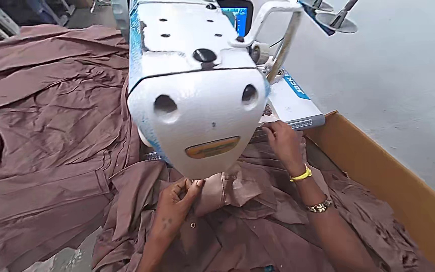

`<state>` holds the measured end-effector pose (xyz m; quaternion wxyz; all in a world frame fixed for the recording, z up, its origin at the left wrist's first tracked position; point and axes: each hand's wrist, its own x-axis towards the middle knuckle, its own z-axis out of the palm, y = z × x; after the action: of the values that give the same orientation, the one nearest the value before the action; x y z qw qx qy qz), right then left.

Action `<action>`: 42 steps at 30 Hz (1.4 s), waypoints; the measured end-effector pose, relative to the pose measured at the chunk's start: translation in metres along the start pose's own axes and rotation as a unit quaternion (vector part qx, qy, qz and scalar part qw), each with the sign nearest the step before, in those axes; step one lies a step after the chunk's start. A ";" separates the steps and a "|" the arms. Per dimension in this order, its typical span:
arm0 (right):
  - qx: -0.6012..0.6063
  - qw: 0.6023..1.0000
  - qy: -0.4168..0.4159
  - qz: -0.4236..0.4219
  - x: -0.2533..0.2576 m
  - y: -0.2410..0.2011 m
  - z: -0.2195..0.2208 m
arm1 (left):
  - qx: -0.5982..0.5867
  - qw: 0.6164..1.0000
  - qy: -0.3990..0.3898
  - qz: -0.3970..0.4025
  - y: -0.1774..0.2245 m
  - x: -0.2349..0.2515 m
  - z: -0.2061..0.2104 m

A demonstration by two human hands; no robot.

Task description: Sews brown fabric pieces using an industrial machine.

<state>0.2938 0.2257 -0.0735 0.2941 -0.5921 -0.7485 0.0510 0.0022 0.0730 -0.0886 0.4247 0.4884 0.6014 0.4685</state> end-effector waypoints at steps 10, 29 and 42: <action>-0.118 0.990 0.001 -0.073 0.040 0.047 0.028 | -0.050 0.998 0.022 -0.006 -0.004 0.000 0.006; 0.192 0.963 -0.020 -0.188 -0.020 -0.056 -0.007 | -0.056 0.982 -0.106 0.145 -0.037 -0.065 -0.034; 0.519 0.739 -0.375 -0.208 -0.078 -0.113 -0.003 | 0.109 0.942 0.008 0.317 0.008 -0.052 -0.024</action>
<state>0.2080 0.1204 -0.0530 0.2543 -0.1101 -0.7606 0.5871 -0.0110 0.0192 -0.0730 0.1931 0.6932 0.4665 0.5144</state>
